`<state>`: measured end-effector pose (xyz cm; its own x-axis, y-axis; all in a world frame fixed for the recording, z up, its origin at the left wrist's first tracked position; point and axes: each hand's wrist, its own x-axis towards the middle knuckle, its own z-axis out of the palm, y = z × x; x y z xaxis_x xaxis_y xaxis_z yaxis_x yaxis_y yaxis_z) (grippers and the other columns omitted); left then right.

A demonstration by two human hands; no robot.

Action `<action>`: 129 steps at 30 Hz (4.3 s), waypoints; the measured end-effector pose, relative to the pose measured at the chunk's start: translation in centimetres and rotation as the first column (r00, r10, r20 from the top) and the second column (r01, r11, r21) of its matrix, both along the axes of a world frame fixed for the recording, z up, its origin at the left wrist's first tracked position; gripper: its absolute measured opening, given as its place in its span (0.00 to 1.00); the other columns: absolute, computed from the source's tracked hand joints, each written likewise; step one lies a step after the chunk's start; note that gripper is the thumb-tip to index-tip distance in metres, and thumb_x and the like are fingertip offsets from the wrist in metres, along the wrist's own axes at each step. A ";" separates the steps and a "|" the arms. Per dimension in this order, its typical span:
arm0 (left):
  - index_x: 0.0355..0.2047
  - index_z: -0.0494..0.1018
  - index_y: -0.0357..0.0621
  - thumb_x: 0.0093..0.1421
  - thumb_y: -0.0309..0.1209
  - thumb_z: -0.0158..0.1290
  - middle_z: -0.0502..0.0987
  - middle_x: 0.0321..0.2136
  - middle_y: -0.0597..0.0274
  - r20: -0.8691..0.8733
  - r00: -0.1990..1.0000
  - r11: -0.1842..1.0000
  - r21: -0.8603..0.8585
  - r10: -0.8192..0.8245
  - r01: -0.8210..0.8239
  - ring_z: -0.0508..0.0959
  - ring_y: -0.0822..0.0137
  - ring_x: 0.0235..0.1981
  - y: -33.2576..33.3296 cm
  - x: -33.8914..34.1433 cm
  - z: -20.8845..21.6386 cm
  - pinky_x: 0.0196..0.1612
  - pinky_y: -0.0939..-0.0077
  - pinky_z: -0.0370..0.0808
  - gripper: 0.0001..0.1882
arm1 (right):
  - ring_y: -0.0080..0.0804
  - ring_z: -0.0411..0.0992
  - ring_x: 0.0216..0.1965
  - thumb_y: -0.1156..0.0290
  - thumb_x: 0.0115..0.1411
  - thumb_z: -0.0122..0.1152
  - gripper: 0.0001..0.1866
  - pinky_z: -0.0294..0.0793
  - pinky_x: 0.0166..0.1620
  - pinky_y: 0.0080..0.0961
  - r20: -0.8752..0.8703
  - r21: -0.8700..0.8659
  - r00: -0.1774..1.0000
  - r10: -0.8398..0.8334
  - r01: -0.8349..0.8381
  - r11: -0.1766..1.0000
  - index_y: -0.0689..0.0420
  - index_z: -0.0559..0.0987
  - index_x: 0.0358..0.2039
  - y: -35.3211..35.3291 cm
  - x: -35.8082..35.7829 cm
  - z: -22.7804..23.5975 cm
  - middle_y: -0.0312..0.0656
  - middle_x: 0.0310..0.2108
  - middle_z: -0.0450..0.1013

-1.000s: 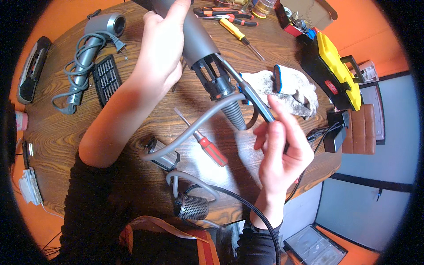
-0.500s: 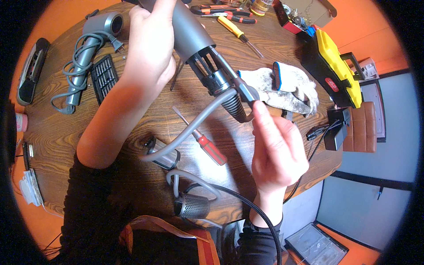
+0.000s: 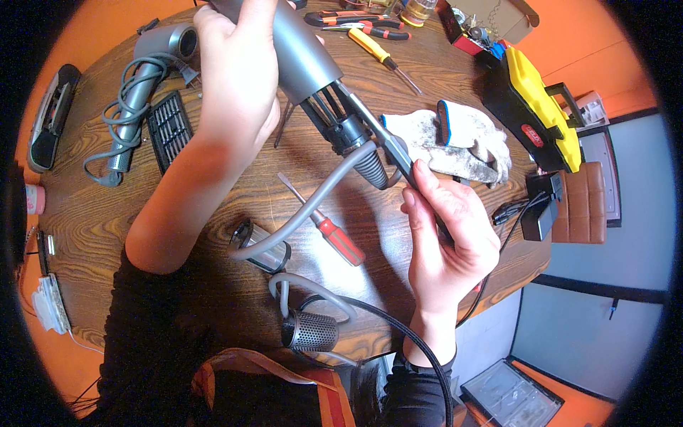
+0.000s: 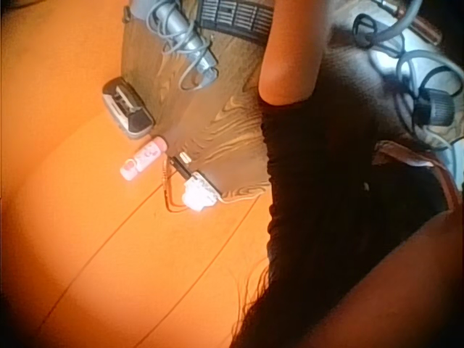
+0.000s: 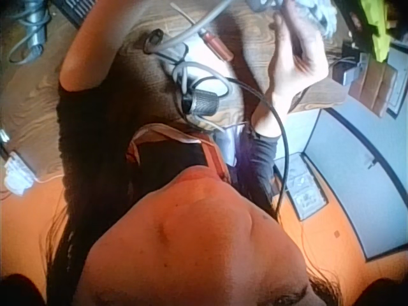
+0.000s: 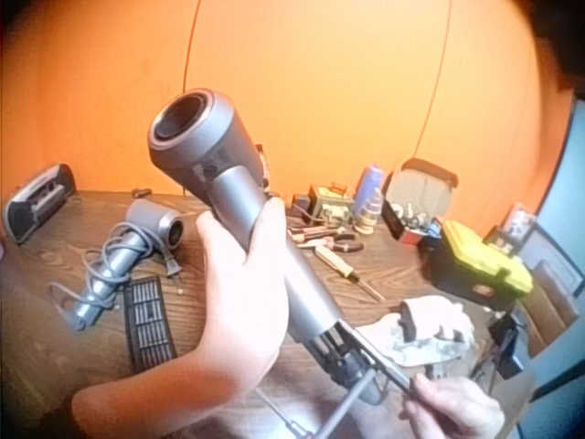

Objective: The person uses a screwdriver to remove screws from the base and handle of a hairdryer. They detach the lower housing and set it aside on the table.

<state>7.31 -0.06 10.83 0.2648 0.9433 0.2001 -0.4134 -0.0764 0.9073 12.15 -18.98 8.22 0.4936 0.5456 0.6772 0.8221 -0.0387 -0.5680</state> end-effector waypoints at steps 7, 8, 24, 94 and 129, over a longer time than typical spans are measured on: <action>0.43 0.54 0.33 0.59 0.35 0.45 0.65 0.33 0.54 0.029 0.998 0.997 0.052 -0.054 0.053 0.67 0.69 0.35 -1.2 -1.2 0.8 0.39 0.76 0.66 0.19 | 0.19 0.68 0.18 0.77 0.56 0.50 0.12 0.65 0.21 0.09 -0.501 0.099 0.860 0.101 -0.059 0.993 0.63 0.73 0.41 -0.3 -0.9 0.4 0.41 0.21 0.72; 0.42 0.54 0.33 0.59 0.35 0.45 0.65 0.33 0.54 0.018 0.998 0.996 0.073 -0.058 0.057 0.67 0.69 0.34 -1.5 -1.3 0.9 0.39 0.76 0.66 0.19 | 0.19 0.67 0.16 0.74 0.59 0.47 0.12 0.63 0.18 0.08 -0.606 0.097 0.786 0.122 -0.080 0.992 0.64 0.72 0.42 -0.5 -0.9 0.7 0.41 0.20 0.71; 0.41 0.55 0.35 0.60 0.33 0.45 0.66 0.30 0.57 0.069 0.998 0.991 0.134 0.003 -0.012 0.67 0.71 0.31 -0.9 -0.4 0.1 0.35 0.78 0.66 0.16 | 0.18 0.67 0.20 0.88 0.45 0.59 0.11 0.64 0.22 0.08 -0.243 0.114 0.960 0.136 -0.111 0.987 0.65 0.75 0.32 -0.2 -0.3 -0.4 0.43 0.27 0.71; 0.39 0.55 0.43 0.60 0.35 0.42 0.65 0.24 0.60 0.306 0.943 0.988 -0.039 -0.130 0.149 0.71 0.67 0.17 -2.9 0.0 0.3 0.19 0.74 0.74 0.12 | 0.17 0.66 0.18 0.81 0.53 0.54 0.10 0.63 0.20 0.08 -0.107 -0.024 0.992 0.068 -0.071 0.997 0.66 0.74 0.37 -2.1 -0.1 1.3 0.40 0.21 0.71; 0.42 0.58 0.42 0.60 0.35 0.45 0.64 0.27 0.64 0.245 0.965 0.995 -0.006 -0.093 0.097 0.66 0.74 0.29 -3.0 -0.5 0.3 0.33 0.81 0.65 0.14 | 0.20 0.69 0.23 0.81 0.47 0.59 0.09 0.65 0.25 0.14 -0.018 -0.031 1.000 -0.003 0.003 1.000 0.63 0.78 0.31 -1.7 -0.2 1.1 0.40 0.24 0.74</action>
